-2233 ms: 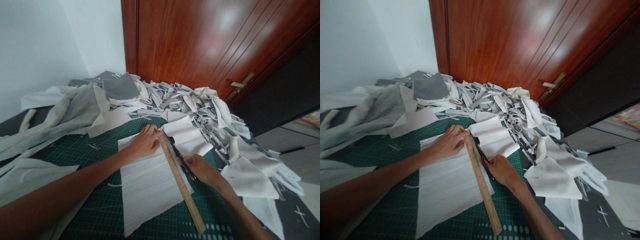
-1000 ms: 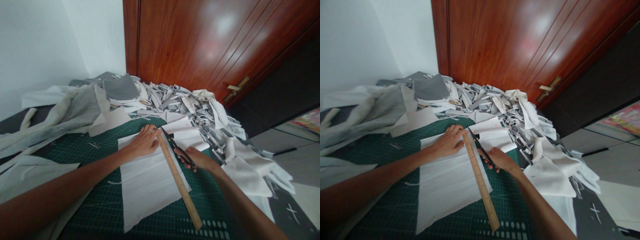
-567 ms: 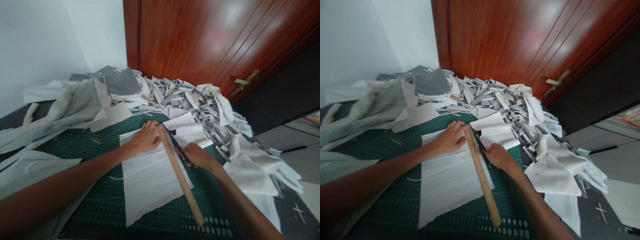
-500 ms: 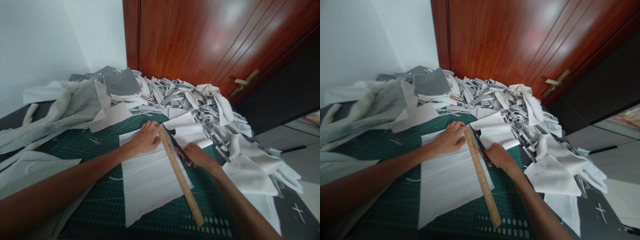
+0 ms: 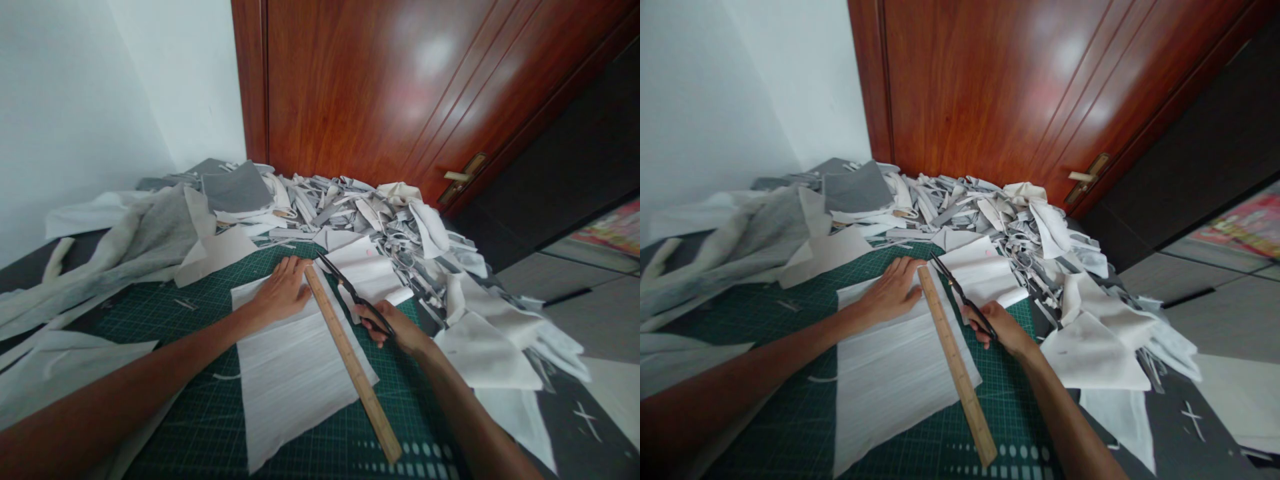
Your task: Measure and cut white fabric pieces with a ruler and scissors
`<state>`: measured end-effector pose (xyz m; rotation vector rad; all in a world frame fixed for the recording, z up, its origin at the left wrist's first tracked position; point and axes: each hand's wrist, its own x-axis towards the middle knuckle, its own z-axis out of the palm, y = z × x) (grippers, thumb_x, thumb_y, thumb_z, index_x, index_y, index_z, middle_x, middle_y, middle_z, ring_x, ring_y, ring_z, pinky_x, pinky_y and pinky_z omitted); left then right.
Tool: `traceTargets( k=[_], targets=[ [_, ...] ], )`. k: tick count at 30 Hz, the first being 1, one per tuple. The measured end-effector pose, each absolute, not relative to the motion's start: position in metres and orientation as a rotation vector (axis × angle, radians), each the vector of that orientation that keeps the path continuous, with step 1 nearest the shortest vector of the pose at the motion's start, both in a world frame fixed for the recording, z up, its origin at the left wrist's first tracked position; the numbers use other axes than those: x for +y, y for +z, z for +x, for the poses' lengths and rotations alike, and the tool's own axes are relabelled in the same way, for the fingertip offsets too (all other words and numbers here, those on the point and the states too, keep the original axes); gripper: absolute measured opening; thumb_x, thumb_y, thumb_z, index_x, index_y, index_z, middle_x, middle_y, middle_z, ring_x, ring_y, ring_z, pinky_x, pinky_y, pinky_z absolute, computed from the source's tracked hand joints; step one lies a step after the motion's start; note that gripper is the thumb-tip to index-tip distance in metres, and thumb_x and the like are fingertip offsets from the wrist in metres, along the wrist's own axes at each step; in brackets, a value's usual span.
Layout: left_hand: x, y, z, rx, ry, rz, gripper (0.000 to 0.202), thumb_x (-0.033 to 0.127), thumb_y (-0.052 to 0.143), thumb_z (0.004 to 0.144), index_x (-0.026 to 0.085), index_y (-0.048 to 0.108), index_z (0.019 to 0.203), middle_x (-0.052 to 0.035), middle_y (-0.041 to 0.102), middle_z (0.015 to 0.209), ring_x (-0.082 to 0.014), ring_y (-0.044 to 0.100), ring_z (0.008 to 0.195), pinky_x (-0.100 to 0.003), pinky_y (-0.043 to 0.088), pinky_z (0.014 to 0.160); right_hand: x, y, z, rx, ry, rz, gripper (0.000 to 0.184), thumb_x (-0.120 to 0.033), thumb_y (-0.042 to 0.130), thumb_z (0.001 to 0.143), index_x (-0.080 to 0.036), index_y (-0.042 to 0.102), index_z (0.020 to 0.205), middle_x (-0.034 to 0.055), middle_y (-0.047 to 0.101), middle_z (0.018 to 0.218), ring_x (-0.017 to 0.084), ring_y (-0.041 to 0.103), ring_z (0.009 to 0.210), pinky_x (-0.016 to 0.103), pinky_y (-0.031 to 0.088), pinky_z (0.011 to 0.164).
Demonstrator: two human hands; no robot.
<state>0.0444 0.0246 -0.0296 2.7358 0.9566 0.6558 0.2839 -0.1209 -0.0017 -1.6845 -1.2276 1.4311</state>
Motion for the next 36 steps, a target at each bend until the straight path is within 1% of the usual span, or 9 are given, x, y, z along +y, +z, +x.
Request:
traceTargets(
  k=[5,7,10,13,15,21,28,32,36],
  targets=[
    [0.027,-0.032,0.046,1.043,0.586,2.746,0.055,0.019,0.047,0.091,0.009,0.044,0.144,-0.0162,0.056,0.121,-0.0337,0.051,0.117,-0.052,0.045,0.105,-0.143,0.01,0.297,-1.154,1.091,-1.601,0.062,-0.081,0.054,0.085,-0.024,0.048,0.061,-0.0062,0.037,0.042,0.01,0.032,0.041,0.027,0.032,0.047],
    [0.028,-0.032,0.046,1.053,0.562,2.753,0.057,0.02,0.047,0.092,0.007,0.042,0.147,-0.0177,0.057,0.124,-0.0345,0.052,0.118,-0.053,0.045,0.105,-0.142,0.018,0.31,-1.183,0.856,-1.719,0.061,-0.079,0.051,0.088,-0.024,0.052,0.062,-0.0029,0.044,0.044,0.012,0.038,0.045,0.028,0.036,0.051],
    [0.03,-0.031,0.047,1.082,0.524,2.755,0.057,0.022,0.047,0.092,0.006,0.042,0.147,-0.0196,0.059,0.127,-0.036,0.053,0.119,-0.054,0.046,0.103,-0.13,0.021,0.336,-1.185,0.538,-1.982,0.064,-0.082,0.053,0.084,-0.024,0.051,0.057,0.002,0.052,0.049,0.015,0.045,0.05,0.03,0.037,0.053],
    [0.032,-0.031,0.047,1.081,0.516,2.747,0.056,0.021,0.046,0.093,0.006,0.043,0.146,-0.0203,0.061,0.129,-0.036,0.055,0.119,-0.054,0.046,0.103,-0.119,0.01,0.359,-1.177,0.137,-2.136,0.064,-0.08,0.05,0.085,-0.025,0.042,0.053,0.0014,0.047,0.048,0.015,0.043,0.051,0.031,0.032,0.053],
    [0.033,-0.03,0.047,1.057,0.531,2.736,0.054,0.018,0.046,0.092,0.008,0.043,0.145,-0.0194,0.063,0.131,-0.0346,0.057,0.119,-0.053,0.046,0.105,-0.116,-0.002,0.368,-1.174,0.029,-2.155,0.06,-0.073,0.054,0.085,-0.026,0.039,0.052,0.0002,0.044,0.048,0.015,0.043,0.052,0.03,0.03,0.054],
    [0.038,-0.028,0.045,1.022,0.487,2.735,0.037,0.018,0.046,0.09,0.014,0.054,0.126,-0.0128,0.069,0.109,-0.0316,0.063,0.108,-0.049,0.048,0.101,-0.12,-0.023,0.379,-1.29,-0.072,-2.166,0.05,-0.061,0.058,0.085,-0.024,0.044,0.054,0.0008,0.051,0.051,0.015,0.05,0.053,0.03,0.03,0.057],
    [0.043,-0.029,0.043,0.94,0.527,2.707,0.031,0.021,0.042,0.092,0.017,0.054,0.121,-0.013,0.067,0.116,-0.0327,0.061,0.114,-0.05,0.046,0.103,-0.116,-0.03,0.386,-1.197,-0.103,-2.142,0.053,-0.064,0.062,0.078,-0.024,0.044,0.049,-0.0005,0.046,0.046,0.014,0.045,0.047,0.031,0.026,0.051],
    [0.042,-0.027,0.043,0.822,0.542,2.724,0.027,0.035,0.04,0.102,0.018,0.057,0.115,-0.0121,0.066,0.115,-0.0331,0.058,0.113,-0.052,0.045,0.1,-0.117,-0.03,0.386,-1.171,-0.105,-2.094,0.054,-0.064,0.058,0.081,-0.025,0.04,0.05,-0.0013,0.044,0.045,0.013,0.043,0.045,0.03,0.026,0.05],
    [0.041,-0.03,0.043,0.747,0.542,2.824,0.031,0.047,0.047,0.103,0.02,0.06,0.113,-0.0108,0.064,0.111,-0.0335,0.055,0.108,-0.05,0.045,0.094,-0.119,-0.028,0.384,-1.165,-0.111,-2.071,0.053,-0.064,0.057,0.081,-0.024,0.04,0.05,-0.0012,0.044,0.045,0.013,0.044,0.046,0.03,0.028,0.051]
  ],
)
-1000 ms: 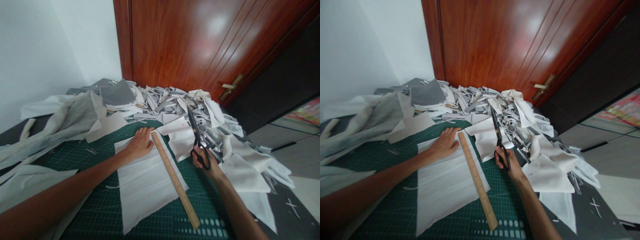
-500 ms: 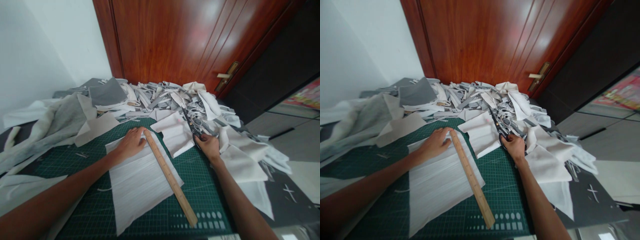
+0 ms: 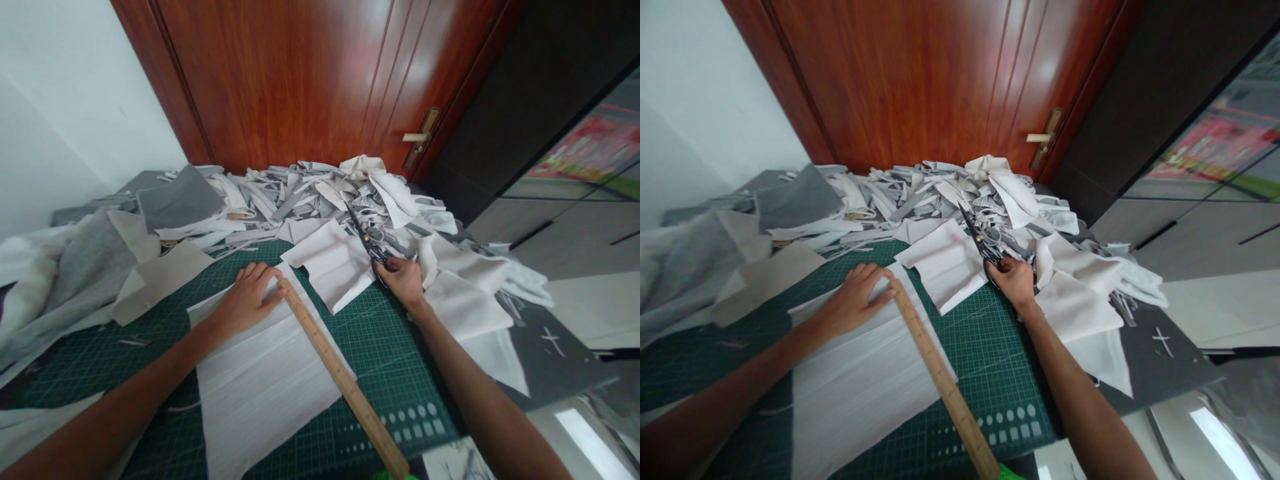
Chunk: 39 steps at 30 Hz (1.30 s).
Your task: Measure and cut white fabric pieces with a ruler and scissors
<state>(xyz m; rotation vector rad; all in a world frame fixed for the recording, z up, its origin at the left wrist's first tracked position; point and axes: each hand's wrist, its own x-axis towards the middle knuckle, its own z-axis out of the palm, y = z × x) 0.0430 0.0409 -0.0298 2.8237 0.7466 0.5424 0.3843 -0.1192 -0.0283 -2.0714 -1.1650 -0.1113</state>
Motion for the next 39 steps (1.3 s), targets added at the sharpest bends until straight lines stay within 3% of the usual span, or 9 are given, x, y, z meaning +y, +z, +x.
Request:
traceTargets(
  k=[7,13,18,21,25,27,33,39],
  targets=[
    [0.04,-0.034,0.044,0.736,0.556,2.818,0.033,0.049,0.05,0.103,0.019,0.058,0.116,-0.0114,0.065,0.117,-0.0333,0.056,0.11,-0.051,0.046,0.096,-0.122,-0.029,0.378,-1.236,-0.09,-2.058,0.051,-0.064,0.062,0.078,-0.023,0.046,0.052,-0.0004,0.049,0.048,0.013,0.046,0.047,0.03,0.028,0.051],
    [0.05,-0.019,0.036,0.715,0.432,2.68,0.029,0.031,0.038,0.104,0.02,0.054,0.126,-0.011,0.066,0.13,-0.0279,0.061,0.124,-0.045,0.047,0.108,-0.122,-0.031,0.377,-1.293,-0.071,-2.055,0.05,-0.063,0.062,0.079,-0.023,0.048,0.053,-0.0001,0.051,0.047,0.013,0.047,0.046,0.029,0.03,0.05],
    [0.06,-0.015,0.032,0.721,0.448,2.598,0.035,0.03,0.04,0.101,0.02,0.052,0.132,-0.0113,0.064,0.136,-0.0275,0.061,0.128,-0.045,0.047,0.112,-0.121,-0.032,0.376,-1.321,-0.084,-2.095,0.05,-0.063,0.062,0.078,-0.023,0.048,0.052,0.0007,0.053,0.049,0.013,0.049,0.047,0.029,0.03,0.051],
    [0.07,-0.019,0.029,0.672,0.47,2.569,0.037,0.034,0.041,0.1,0.02,0.054,0.132,-0.0109,0.067,0.126,-0.0267,0.064,0.119,-0.042,0.05,0.105,-0.122,-0.031,0.374,-1.33,-0.07,-2.103,0.052,-0.065,0.061,0.079,-0.023,0.044,0.052,-0.0003,0.049,0.048,0.012,0.045,0.047,0.029,0.029,0.051],
    [0.092,-0.019,0.019,0.66,0.411,2.57,0.043,0.04,0.043,0.101,0.017,0.055,0.135,-0.0053,0.066,0.095,-0.0228,0.065,0.087,-0.036,0.053,0.082,-0.122,-0.029,0.373,-1.311,-0.05,-2.101,0.052,-0.065,0.059,0.079,-0.023,0.043,0.052,-0.0006,0.048,0.048,0.012,0.043,0.047,0.029,0.029,0.051],
    [0.105,-0.015,0.011,0.71,0.405,2.628,0.045,0.041,0.045,0.099,0.016,0.057,0.135,-0.0044,0.064,0.088,-0.0229,0.063,0.08,-0.035,0.052,0.078,-0.122,-0.029,0.373,-1.314,-0.043,-2.102,0.051,-0.064,0.061,0.078,-0.023,0.046,0.053,-0.0004,0.05,0.049,0.012,0.045,0.048,0.029,0.029,0.052],
    [0.136,0.009,-0.017,0.918,0.502,2.755,0.046,0.044,0.039,0.1,0.017,0.065,0.125,-0.0111,0.072,0.112,-0.0263,0.066,0.094,-0.038,0.051,0.089,-0.122,-0.032,0.375,-1.307,-0.062,-2.123,0.05,-0.065,0.061,0.078,-0.023,0.048,0.053,0.0008,0.053,0.05,0.014,0.049,0.049,0.03,0.029,0.052],
    [0.121,0.028,-0.013,0.836,0.382,2.702,0.043,0.051,0.04,0.102,0.021,0.068,0.114,-0.0063,0.075,0.106,-0.0229,0.068,0.091,-0.033,0.05,0.085,-0.122,-0.033,0.374,-1.317,-0.094,-2.088,0.055,-0.069,0.06,0.08,-0.023,0.046,0.051,0.0005,0.051,0.047,0.013,0.046,0.046,0.029,0.029,0.049]
  ],
)
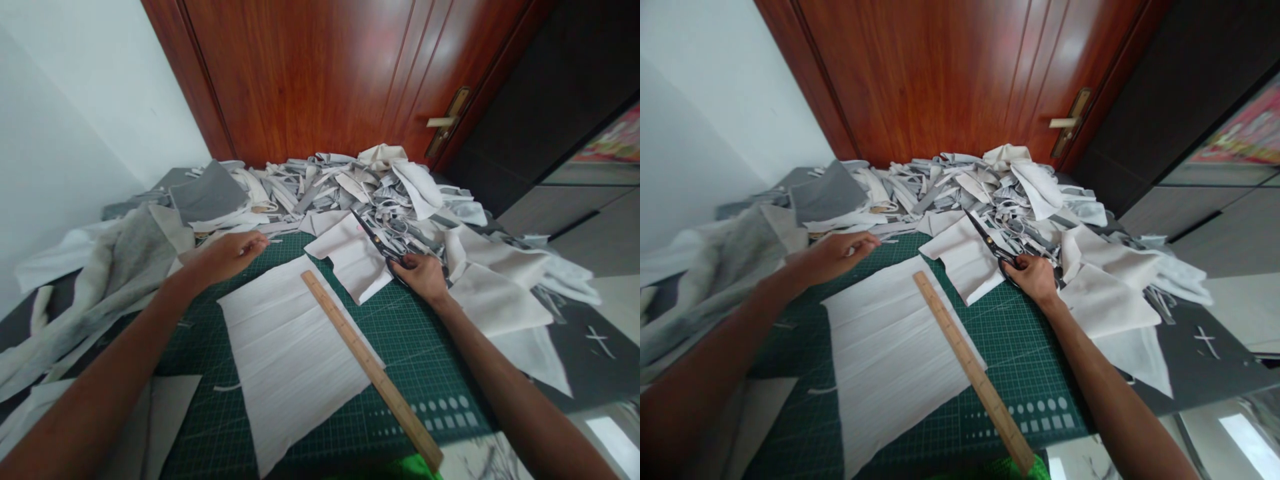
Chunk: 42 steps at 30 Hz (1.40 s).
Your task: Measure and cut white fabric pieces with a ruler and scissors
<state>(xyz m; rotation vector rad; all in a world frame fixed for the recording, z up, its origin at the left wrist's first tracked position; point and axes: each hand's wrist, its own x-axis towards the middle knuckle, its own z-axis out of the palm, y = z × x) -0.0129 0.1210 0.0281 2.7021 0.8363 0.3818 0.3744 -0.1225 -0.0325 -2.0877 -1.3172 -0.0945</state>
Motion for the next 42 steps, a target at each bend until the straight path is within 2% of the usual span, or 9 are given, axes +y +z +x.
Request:
traceTargets(
  k=[3,10,16,23,28,31,35,39,42],
  targets=[
    [0.098,0.024,0.0,0.818,0.234,2.684,0.041,0.053,0.046,0.1,0.021,0.067,0.114,-0.0048,0.072,0.095,-0.0221,0.067,0.084,-0.032,0.05,0.075,-0.123,-0.032,0.373,-1.335,-0.127,-2.061,0.058,-0.069,0.06,0.081,-0.023,0.043,0.05,-0.0004,0.048,0.045,0.011,0.041,0.043,0.029,0.028,0.047],
    [0.061,-0.006,0.027,0.772,0.331,2.814,0.03,0.035,0.044,0.103,0.018,0.064,0.117,-0.0116,0.067,0.12,-0.0289,0.06,0.117,-0.045,0.048,0.104,-0.125,-0.032,0.372,-1.263,-0.141,-1.986,0.047,-0.059,0.064,0.079,-0.023,0.049,0.054,0.0009,0.054,0.049,0.014,0.049,0.046,0.029,0.033,0.048],
    [0.042,-0.023,0.041,0.862,0.489,2.862,0.027,0.028,0.044,0.105,0.016,0.064,0.12,-0.0125,0.065,0.116,-0.0311,0.056,0.114,-0.049,0.048,0.103,-0.129,-0.027,0.364,-1.276,-0.104,-1.862,0.04,-0.053,0.062,0.083,-0.022,0.055,0.058,0.0023,0.059,0.053,0.016,0.055,0.051,0.028,0.039,0.051],
    [0.034,-0.026,0.048,0.671,0.571,2.726,0.026,0.031,0.045,0.106,0.016,0.064,0.114,-0.0112,0.066,0.113,-0.03,0.057,0.111,-0.049,0.048,0.102,-0.133,-0.025,0.356,-1.396,-0.165,-1.852,0.036,-0.053,0.065,0.079,-0.022,0.058,0.061,0.0052,0.067,0.061,0.019,0.06,0.055,0.03,0.043,0.055],
    [0.025,-0.01,0.045,0.599,0.753,2.841,0.035,0.024,0.049,0.103,0.019,0.059,0.136,-0.0147,0.059,0.134,-0.0322,0.051,0.128,-0.053,0.043,0.11,-0.135,-0.025,0.359,-1.422,-0.209,-1.888,0.039,-0.055,0.064,0.08,-0.023,0.058,0.06,0.005,0.067,0.061,0.019,0.062,0.057,0.031,0.042,0.057],
    [0.015,-0.003,0.046,0.174,0.506,2.982,0.035,0.021,0.051,0.104,0.025,0.062,0.137,-0.0101,0.06,0.142,-0.0304,0.049,0.137,-0.051,0.037,0.117,-0.135,-0.024,0.361,-1.41,-0.208,-1.902,0.04,-0.056,0.064,0.081,-0.022,0.058,0.06,0.0048,0.066,0.061,0.019,0.061,0.056,0.031,0.041,0.057],
    [0.007,-0.007,0.053,-0.189,0.268,2.972,0.028,0.029,0.063,0.102,0.026,0.066,0.13,-0.007,0.068,0.135,-0.0274,0.056,0.13,-0.044,0.039,0.116,-0.135,-0.023,0.362,-1.412,-0.214,-1.893,0.038,-0.055,0.064,0.081,-0.022,0.059,0.061,0.0055,0.067,0.063,0.019,0.062,0.058,0.03,0.042,0.059],
    [0.011,-0.009,0.058,-0.162,0.263,2.982,0.026,0.036,0.071,0.098,0.024,0.069,0.121,-0.0069,0.071,0.118,-0.0259,0.062,0.114,-0.039,0.045,0.103,-0.133,-0.023,0.362,-1.455,-0.21,-1.908,0.039,-0.055,0.064,0.081,-0.022,0.057,0.06,0.0053,0.066,0.061,0.018,0.059,0.057,0.03,0.039,0.058],
    [0.012,-0.004,0.056,-0.107,0.205,2.997,0.015,0.037,0.067,0.1,0.023,0.069,0.108,-0.0053,0.07,0.109,-0.0245,0.062,0.106,-0.036,0.046,0.096,-0.133,-0.024,0.363,-1.474,-0.217,-1.918,0.04,-0.056,0.064,0.081,-0.022,0.058,0.06,0.0054,0.067,0.062,0.017,0.059,0.057,0.03,0.038,0.057]
  ],
)
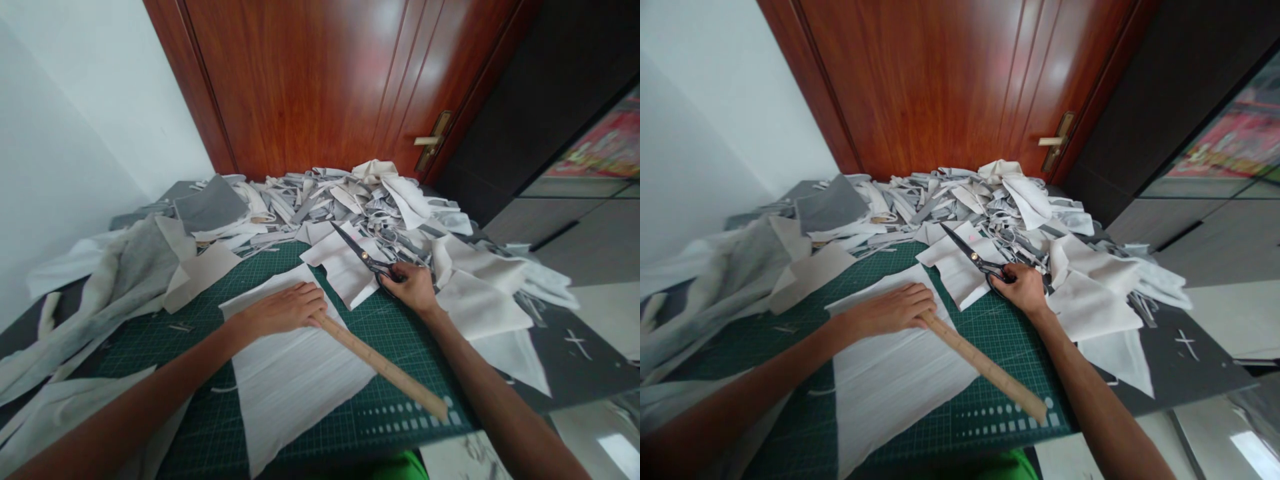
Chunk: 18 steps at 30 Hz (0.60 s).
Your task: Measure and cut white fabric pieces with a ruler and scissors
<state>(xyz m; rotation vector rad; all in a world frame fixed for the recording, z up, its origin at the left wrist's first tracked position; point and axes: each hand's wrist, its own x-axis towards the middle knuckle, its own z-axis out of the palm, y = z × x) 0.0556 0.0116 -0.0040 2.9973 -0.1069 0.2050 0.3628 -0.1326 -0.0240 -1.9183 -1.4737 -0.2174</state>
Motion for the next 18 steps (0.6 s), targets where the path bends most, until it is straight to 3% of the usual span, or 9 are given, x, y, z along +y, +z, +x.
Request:
traceTargets(
  k=[4,8,10,14,18],
  targets=[
    [0.003,-0.004,0.042,-0.043,0.124,3.067,0.017,0.027,0.049,0.109,0.021,0.065,0.105,-0.0057,0.069,0.108,-0.0226,0.064,0.1,-0.035,0.046,0.091,-0.133,-0.025,0.364,-1.469,-0.212,-1.925,0.04,-0.056,0.064,0.082,-0.022,0.058,0.061,0.0052,0.067,0.062,0.018,0.06,0.058,0.03,0.039,0.057],
    [-0.005,-0.006,0.019,0.073,0.142,3.179,0.025,0.016,0.042,0.108,0.018,0.065,0.118,-0.0103,0.072,0.115,-0.0249,0.067,0.105,-0.036,0.047,0.092,-0.133,-0.026,0.364,-1.468,-0.205,-1.913,0.039,-0.055,0.064,0.082,-0.022,0.059,0.062,0.0056,0.067,0.063,0.019,0.061,0.06,0.03,0.04,0.059],
    [-0.006,0.001,0.003,0.173,0.158,3.185,0.027,0.014,0.04,0.107,0.017,0.065,0.115,-0.0111,0.073,0.112,-0.0255,0.068,0.103,-0.037,0.048,0.092,-0.134,-0.026,0.364,-1.472,-0.195,-1.906,0.039,-0.056,0.064,0.082,-0.022,0.059,0.062,0.0062,0.068,0.064,0.019,0.062,0.061,0.031,0.041,0.06],
    [0.0,0.021,-0.045,0.552,0.182,3.027,0.03,0.028,0.035,0.107,0.022,0.062,0.093,-0.005,0.069,0.082,-0.0226,0.068,0.077,-0.035,0.05,0.076,-0.134,-0.026,0.364,-1.472,-0.188,-1.884,0.041,-0.058,0.063,0.082,-0.022,0.059,0.062,0.0067,0.069,0.064,0.019,0.062,0.06,0.031,0.042,0.06],
    [0.006,0.021,-0.1,0.862,0.118,2.885,0.041,0.042,0.027,0.109,0.024,0.056,0.085,-0.003,0.066,0.073,-0.0234,0.068,0.072,-0.036,0.05,0.073,-0.135,-0.026,0.365,-1.472,-0.207,-1.864,0.041,-0.057,0.064,0.082,-0.022,0.059,0.061,0.0065,0.069,0.063,0.019,0.062,0.058,0.031,0.042,0.058]
  ],
)
